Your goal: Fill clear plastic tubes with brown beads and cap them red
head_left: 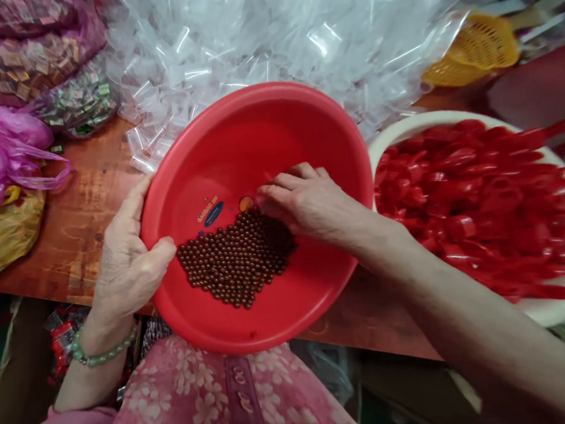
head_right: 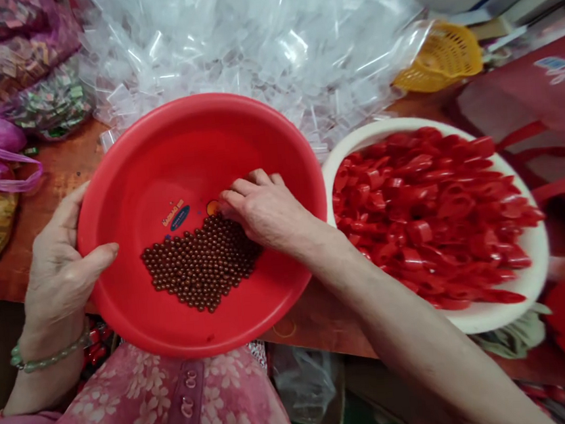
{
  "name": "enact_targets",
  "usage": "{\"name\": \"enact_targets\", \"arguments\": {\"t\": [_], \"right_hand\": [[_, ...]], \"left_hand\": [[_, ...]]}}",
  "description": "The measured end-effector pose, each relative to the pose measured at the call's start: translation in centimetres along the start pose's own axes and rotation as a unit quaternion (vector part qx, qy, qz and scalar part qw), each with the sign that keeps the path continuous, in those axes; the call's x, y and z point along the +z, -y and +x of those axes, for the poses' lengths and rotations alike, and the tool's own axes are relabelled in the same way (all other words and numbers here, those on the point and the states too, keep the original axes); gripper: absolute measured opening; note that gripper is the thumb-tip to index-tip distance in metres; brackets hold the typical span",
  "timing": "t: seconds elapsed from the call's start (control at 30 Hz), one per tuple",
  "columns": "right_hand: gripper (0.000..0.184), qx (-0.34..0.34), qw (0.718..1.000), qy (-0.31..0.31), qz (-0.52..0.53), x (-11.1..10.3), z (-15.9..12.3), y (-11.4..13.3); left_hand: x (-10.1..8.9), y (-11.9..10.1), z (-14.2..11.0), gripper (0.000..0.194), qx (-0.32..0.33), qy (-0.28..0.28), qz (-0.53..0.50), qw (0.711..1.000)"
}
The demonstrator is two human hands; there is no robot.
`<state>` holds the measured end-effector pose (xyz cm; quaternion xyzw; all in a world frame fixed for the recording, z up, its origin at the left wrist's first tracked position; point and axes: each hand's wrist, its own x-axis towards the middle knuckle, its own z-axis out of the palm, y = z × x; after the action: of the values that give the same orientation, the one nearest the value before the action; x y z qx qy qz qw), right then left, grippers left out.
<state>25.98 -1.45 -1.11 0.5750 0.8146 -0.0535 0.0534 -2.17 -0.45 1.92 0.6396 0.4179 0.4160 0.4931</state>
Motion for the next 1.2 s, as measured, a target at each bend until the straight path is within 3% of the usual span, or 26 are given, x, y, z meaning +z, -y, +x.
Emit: {"name": "enact_targets", "arguments": {"t": [0.1, 0.37, 0.57, 0.77, 1.03, 1.2], "right_hand": [[0.029, -0.008, 0.995, -0.004, -0.094, -0.5, 0.8, -0.4], [0.03, -0.1, 0.974, 0.043, -0.197, 0.4, 2.2, -1.5], [0.035, -0.15, 0.968, 0.071, -0.187, 2.2, 1.2, -2.4], [0.032, -0.176, 0.964, 0.078, -0.183, 3.1, -0.2, -0.5], [0.021, -0.325, 0.942, 0.038, -0.068, 4.4, -1.0, 3.1], [0.027, -0.361, 0.915, 0.11, 0.142, 4.6, -0.3, 5.7]], "left_hand": [[0.1, -0.2, 0.5, 0.063, -0.008, 0.002, -0.012, 1.0], [0.3, -0.6, 1.0, 0.063, -0.015, 0.007, -0.035, 0.999], [0.5, -0.8, 1.2, 0.062, -0.008, 0.016, -0.059, 0.998], [0.9, -0.9, 1.7, 0.069, -0.013, 0.004, -0.084, 0.996], [1.3, -0.2, 2.4, 0.058, 0.007, -0.013, -0.122, 0.992], [0.9, 0.5, 3.0, 0.052, 0.005, 0.004, -0.114, 0.993]]}}
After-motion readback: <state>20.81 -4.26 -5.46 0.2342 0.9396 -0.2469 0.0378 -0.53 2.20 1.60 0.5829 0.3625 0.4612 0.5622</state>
